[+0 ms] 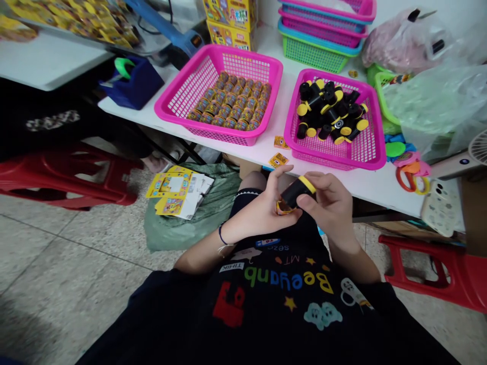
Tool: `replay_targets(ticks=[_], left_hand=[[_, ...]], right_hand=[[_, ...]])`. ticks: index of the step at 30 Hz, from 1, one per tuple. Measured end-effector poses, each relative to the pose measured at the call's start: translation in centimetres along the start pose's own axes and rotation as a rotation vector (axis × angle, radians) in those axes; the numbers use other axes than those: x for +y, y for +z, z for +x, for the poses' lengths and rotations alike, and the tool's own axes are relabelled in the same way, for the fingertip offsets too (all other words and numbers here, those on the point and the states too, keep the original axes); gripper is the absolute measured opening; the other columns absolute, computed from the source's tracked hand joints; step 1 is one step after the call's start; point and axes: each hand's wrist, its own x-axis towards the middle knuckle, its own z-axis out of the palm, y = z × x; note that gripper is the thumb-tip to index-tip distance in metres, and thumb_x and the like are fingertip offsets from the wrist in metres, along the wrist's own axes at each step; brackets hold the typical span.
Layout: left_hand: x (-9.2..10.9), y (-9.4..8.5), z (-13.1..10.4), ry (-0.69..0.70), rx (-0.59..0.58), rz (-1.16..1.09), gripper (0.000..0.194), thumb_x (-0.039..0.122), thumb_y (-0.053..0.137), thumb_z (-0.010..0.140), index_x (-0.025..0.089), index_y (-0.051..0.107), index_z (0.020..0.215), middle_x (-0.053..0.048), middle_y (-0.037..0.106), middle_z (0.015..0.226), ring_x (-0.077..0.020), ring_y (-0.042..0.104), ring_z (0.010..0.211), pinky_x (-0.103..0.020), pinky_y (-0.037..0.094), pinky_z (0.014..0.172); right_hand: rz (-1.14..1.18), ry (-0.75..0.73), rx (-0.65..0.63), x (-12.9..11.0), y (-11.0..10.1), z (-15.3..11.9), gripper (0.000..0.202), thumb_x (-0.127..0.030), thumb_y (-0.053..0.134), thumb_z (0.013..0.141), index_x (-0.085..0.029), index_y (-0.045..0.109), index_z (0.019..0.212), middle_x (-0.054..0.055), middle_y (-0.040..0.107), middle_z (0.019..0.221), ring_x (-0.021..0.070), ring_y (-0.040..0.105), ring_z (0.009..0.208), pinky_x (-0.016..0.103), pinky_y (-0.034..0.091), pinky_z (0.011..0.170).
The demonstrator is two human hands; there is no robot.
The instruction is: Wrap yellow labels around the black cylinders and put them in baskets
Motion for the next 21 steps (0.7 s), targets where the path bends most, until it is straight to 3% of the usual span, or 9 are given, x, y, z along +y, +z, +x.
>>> replay_targets(ticks=[6,11,18,21], left_hand=[[0.0,-0.4,-0.1,-0.007,-0.092,0.140,0.090,0.016,0.072,0.086,0.023,0.017,0.156,0.005,0.059,0.082,-0.0107,0.057,0.060,-0.023,0.043,0.056],[0.3,-0.3,0.1,-0.052,-0.161,0.143,0.089,0.015,0.067,0.087,0.022,0.009,0.154,0.010,0.053,0.074,-0.0096,0.056,0.060,-0.020,0.039,0.055],[0.4,-0.2,0.1,-0.099,-0.208,0.079,0.083,0.016,0.064,0.089,0.021,0.010,0.152,0.011,0.047,0.073,-0.0072,0.049,0.054,-0.019,0.036,0.050],[0.4,-0.1,0.1,-0.100,-0.201,0.089,0.084,0.015,0.064,0.089,0.023,0.010,0.153,0.011,0.048,0.073,-0.0070,0.049,0.054,-0.019,0.036,0.050]], right_hand=[[0.162,0.019,-0.085,1.1,0.3,-0.3,0.027,-0.045,0.077,0.091,-0.029,0.066,0.109,0.001,0.074,0.103,0.0166,0.073,0.094,0.032,0.061,0.083],[0.377,-0.015,-0.124,2.3,0.4,-0.5,0.029,-0.052,0.054,0.105,-0.035,0.056,0.129,0.002,0.070,0.109,0.0177,0.071,0.094,0.036,0.061,0.081],[0.263,-0.188,-0.124,2.8,0.3,0.7,0.023,-0.049,0.054,0.104,-0.037,0.054,0.124,0.001,0.067,0.108,0.0185,0.068,0.091,0.038,0.061,0.078],[0.207,-0.176,-0.103,2.9,0.0,0.8,0.028,-0.053,0.053,0.103,-0.038,0.049,0.126,0.003,0.065,0.112,0.0207,0.069,0.096,0.041,0.062,0.080]])
